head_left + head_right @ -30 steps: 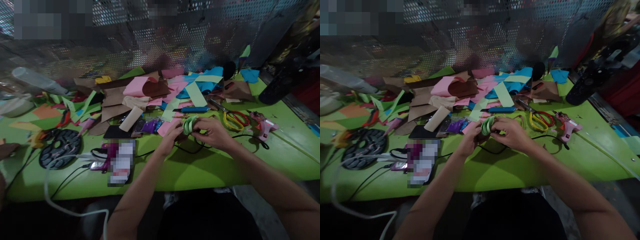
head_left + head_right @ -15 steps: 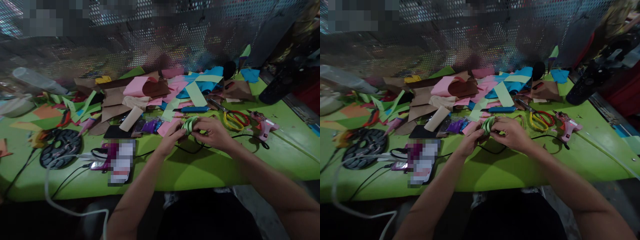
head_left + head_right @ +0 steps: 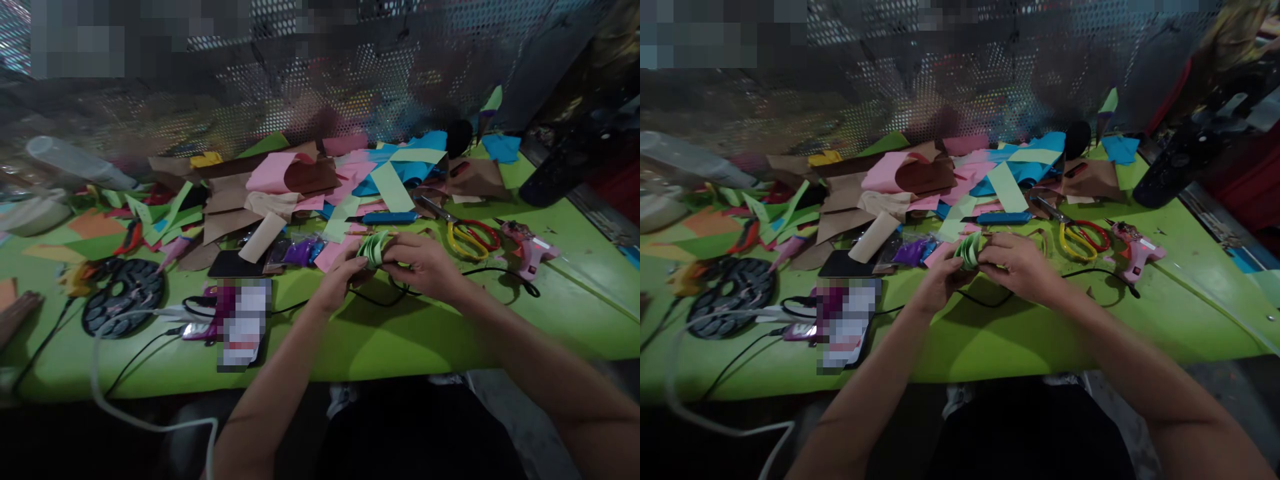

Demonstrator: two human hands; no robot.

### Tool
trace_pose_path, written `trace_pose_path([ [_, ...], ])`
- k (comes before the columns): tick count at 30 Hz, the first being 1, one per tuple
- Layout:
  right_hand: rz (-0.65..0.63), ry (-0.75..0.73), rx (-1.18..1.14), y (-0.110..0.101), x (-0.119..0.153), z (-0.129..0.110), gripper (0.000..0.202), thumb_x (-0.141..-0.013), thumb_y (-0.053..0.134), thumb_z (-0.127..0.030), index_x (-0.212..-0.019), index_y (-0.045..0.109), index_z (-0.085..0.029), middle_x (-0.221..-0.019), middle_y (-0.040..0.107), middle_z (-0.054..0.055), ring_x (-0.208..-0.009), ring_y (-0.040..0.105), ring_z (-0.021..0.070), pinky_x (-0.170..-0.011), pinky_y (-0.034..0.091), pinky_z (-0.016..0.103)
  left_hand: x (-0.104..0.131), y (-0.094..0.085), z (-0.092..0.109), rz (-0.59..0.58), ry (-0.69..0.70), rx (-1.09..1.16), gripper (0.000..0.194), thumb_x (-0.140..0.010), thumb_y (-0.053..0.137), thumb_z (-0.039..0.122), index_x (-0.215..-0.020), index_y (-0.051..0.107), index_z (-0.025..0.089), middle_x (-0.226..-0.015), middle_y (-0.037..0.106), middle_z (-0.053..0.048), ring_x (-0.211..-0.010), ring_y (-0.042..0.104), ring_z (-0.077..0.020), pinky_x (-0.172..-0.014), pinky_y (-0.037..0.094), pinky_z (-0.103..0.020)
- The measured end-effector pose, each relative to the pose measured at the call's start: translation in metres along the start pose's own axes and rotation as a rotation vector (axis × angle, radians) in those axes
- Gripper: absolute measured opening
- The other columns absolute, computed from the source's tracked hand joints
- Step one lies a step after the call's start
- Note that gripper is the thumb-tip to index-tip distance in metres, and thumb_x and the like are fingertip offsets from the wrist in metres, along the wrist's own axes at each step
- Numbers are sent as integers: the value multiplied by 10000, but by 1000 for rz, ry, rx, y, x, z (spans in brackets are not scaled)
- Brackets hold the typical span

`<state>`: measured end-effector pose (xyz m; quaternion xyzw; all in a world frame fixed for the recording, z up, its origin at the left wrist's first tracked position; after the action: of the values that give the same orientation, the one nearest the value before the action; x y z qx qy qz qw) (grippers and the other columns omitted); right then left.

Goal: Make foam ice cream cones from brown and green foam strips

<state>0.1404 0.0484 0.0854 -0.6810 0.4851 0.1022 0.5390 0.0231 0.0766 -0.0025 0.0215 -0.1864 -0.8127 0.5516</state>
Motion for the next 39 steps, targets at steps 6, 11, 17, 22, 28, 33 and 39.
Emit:
trace_pose_path([
  [6, 30, 33, -35, -3, 0, 3, 114, -965, 622, -163, -894, 702, -202, -869, 717, 62, -822, 677, 189, -715, 511, 282, -1, 0, -3, -16, -15, 4, 425, -677, 754, 457, -1024, 646, 236, -705, 463, 57, -532, 369, -56, -471, 242, -186],
  [11, 91, 172, -144, -6, 0, 10, 113, -894, 711, -112, -842, 679, -207, -832, 736, 22, -790, 689, 166, -701, 505, 253, -1, -6, 0, -5, 63, -53, 430, -723, 731, 444, -1085, 631, 234, -738, 494, 47, -577, 446, -79, -485, 292, -199],
  [17, 130, 215, -170, -8, 1, 9, 145, -845, 719, -60, -822, 684, -199, -795, 737, 8, -731, 675, 149, -671, 494, 244, 3, -4, 15, -80, 275, -192, 336, -778, 717, 430, -1018, 614, 219, -811, 532, 15, -663, 469, -113, -568, 366, -248],
  [22, 169, 183, -235, -14, 0, 3, 139, -874, 680, -64, -861, 700, -201, -803, 738, 13, -756, 686, 149, -696, 511, 251, 18, 4, 34, -65, 450, -444, 326, -825, 680, 438, -1036, 550, 226, -873, 502, 5, -756, 461, -141, -662, 392, -274],
  [28, 166, 83, -317, -19, 0, -7, 72, -938, 683, -162, -893, 715, -209, -836, 763, 40, -790, 714, 169, -742, 545, 286, 47, 21, 58, -4, 779, -880, 365, -793, 639, 264, -1135, 520, 225, -990, 588, -49, -842, 529, -185, -716, 415, -315],
  [33, 166, 78, -313, -23, -2, -13, 70, -942, 707, -216, -874, 722, -207, -833, 778, 42, -803, 733, 174, -759, 554, 292, 62, 32, 69, -2, 970, -979, 455, -753, 652, 257, -1184, 508, 236, -957, 608, -32, -797, 555, -185, -764, 417, -348],
  [39, 149, 99, -326, -26, -6, -19, 111, -955, 690, -232, -851, 722, -215, -809, 778, 39, -788, 738, 177, -764, 567, 294, 63, 33, 70, -6, 947, -947, 440, -784, 650, 290, -1199, 512, 248, -896, 604, -17, -764, 570, -190, -792, 417, -367],
])
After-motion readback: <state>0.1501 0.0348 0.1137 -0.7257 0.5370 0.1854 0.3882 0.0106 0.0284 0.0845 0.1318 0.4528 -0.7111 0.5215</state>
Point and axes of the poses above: each hand's wrist, its own x-axis away from the middle knuckle, its own y-axis out of the palm, z = x × y, the point moved 9 cm from there along -x, towards the middle knuckle
